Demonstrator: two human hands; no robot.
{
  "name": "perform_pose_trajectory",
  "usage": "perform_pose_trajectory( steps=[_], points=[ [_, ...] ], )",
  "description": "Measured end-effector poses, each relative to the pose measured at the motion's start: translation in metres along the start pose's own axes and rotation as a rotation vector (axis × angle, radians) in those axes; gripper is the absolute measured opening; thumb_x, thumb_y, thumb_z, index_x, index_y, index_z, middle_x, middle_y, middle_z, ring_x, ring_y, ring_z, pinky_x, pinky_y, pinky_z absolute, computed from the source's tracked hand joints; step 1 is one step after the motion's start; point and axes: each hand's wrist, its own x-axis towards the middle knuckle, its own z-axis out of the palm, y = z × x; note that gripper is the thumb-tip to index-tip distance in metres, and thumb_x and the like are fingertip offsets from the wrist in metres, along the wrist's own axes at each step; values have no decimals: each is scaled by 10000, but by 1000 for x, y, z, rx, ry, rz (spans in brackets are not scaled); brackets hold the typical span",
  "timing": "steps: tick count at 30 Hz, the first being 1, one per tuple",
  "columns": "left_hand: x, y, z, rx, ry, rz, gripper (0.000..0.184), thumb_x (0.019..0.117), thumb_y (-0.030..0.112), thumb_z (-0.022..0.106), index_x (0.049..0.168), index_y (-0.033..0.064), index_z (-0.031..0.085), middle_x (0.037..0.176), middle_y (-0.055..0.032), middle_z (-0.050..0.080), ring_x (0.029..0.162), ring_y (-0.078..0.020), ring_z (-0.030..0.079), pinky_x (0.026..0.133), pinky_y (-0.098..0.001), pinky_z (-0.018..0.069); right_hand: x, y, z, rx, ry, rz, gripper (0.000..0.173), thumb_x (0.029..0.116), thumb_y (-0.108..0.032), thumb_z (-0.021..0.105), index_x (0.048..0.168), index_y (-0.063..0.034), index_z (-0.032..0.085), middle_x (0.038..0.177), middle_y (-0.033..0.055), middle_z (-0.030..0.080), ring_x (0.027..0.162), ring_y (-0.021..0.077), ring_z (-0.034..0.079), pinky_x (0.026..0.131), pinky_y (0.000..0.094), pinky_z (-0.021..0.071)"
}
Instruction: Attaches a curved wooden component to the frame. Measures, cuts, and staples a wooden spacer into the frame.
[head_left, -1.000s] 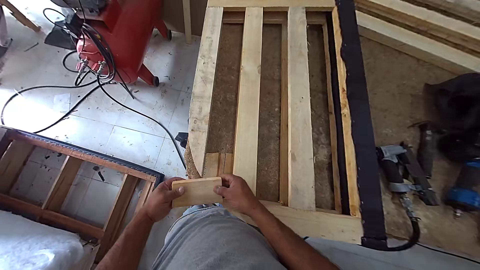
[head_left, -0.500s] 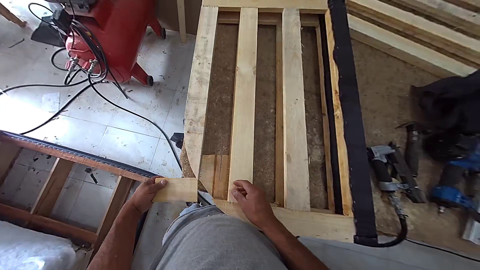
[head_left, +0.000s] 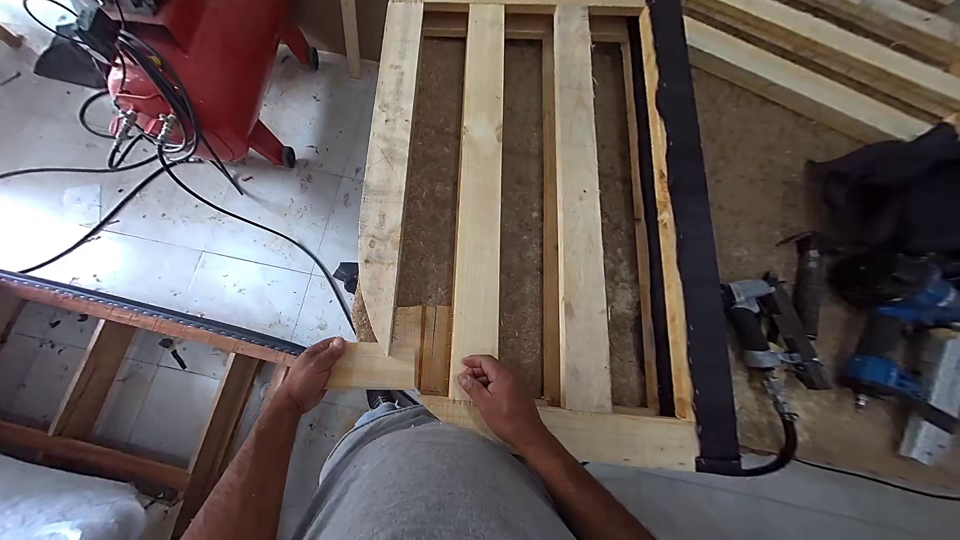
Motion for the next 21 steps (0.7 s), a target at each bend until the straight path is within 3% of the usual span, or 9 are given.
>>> perform_pose_trajectory(
  steps=[2,5,9,21],
  points=[
    [2,-5,13,-14,44,8,538,1118,452,311,1195,40,650,963,-137,723,847,-240,723,780,-440,617,0,3,0,17,15,-7,334,1002,-391,614,1198,-143,723,981,-45,751,880,45,711,829,269,599],
    [6,-12,28,-50,108,3,683,1101,538,209,1177,31,659,946,-156,726,839,-262,725,775,-469,616,0,8,2,35,30,-7,337,1007,-411,610,1189,-150,723,964,-45,749,857,50,711,807,277,602],
    [8,-14,45,-80,137,-9,706,1095,554,187,1227,32,644,973,-161,726,872,-269,725,798,-476,610,2,11,4,31,59,-19,315,1006,-409,612,1155,-160,734,924,-50,750,811,56,711,778,291,609],
    [14,-14,63,23,141,-47,731,1074,602,215,1226,40,656,1003,-171,728,908,-278,726,822,-493,604,4,11,9,-62,125,-43,240,1010,-367,613,1090,-184,745,845,-67,737,733,55,701,714,297,610]
  ],
)
